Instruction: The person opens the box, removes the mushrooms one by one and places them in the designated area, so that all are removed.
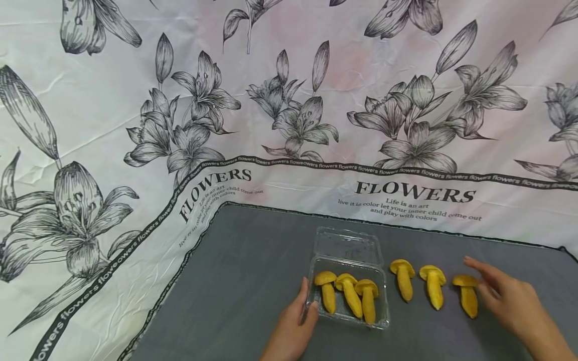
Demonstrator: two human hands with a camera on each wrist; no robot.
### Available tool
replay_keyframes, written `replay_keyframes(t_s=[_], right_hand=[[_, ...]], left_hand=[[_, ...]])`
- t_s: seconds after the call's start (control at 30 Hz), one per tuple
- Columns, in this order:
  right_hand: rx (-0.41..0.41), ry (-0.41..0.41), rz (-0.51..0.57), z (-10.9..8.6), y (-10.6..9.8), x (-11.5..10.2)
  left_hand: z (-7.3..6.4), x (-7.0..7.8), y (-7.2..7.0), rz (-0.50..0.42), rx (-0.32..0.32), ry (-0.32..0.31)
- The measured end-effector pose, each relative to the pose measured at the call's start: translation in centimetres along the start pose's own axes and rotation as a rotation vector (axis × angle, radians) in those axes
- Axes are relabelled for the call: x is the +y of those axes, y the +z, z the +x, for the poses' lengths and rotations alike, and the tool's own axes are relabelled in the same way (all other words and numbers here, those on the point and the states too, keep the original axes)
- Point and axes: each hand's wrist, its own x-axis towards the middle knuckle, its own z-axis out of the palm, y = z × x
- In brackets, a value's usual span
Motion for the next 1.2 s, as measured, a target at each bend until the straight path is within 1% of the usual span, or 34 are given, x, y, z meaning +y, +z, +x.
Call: replay_keyframes(t_s=[0.03, 0.13, 0.27, 0.4, 0.53, 0.63, 0.67, 0.73, 0.8, 0.9, 1.03, 1.2], right_hand=[[0.005, -0.008, 0.015, 0.1, -0.2, -0.6], [0.025, -0.052, 0.067, 0.3, -0.8, -2.5], [0.048, -0.133, 0.136, 0.8, -1.4, -5.2], [0.090, -0.225, 0.185, 1.3, -1.9, -8.1], [0.143, -0.343, 0.232, 1.9, -1.8, -11.0], [0.159, -0.418, 0.247, 2.3, -1.6, -12.8], [0.158, -0.438, 0.246, 2.4, -1.5, -13.3], [0.148, -0.466, 0.262, 2.6, -1.2, -14.3], [0.124, -0.488, 0.298, 2.9, -0.7, -15.1], [0.100, -0.518, 0.360, 3.2, 0.1, -16.1], [0.064, -0.555, 0.404, 3.5, 1.5, -17.2], [-0.001, -0.616, 0.422, 3.8, 3.0, -18.4]], left_hand=[[0.0, 0.0, 0.0, 0.002, 0.001, 0.004], [0.1, 0.0, 0.1, -0.009, 0.004, -0.013], [0.1, 0.0, 0.2, -0.032, -0.003, -0.034], [0.1, 0.1, 0.2, -0.036, -0.007, -0.042], [0.0, 0.1, 0.2, -0.017, 0.001, -0.015], [-0.1, 0.1, 0.2, -0.004, 0.006, 0.009], [-0.1, 0.1, 0.2, -0.001, 0.005, 0.014], [0.0, 0.0, 0.2, -0.001, 0.005, 0.000], [0.1, 0.0, 0.2, 0.000, 0.005, -0.016], [0.1, 0.0, 0.2, 0.008, 0.008, -0.017], [0.0, 0.0, 0.1, -0.014, -0.005, 0.008], [0.0, 0.1, 0.1, -0.040, -0.010, 0.009]])
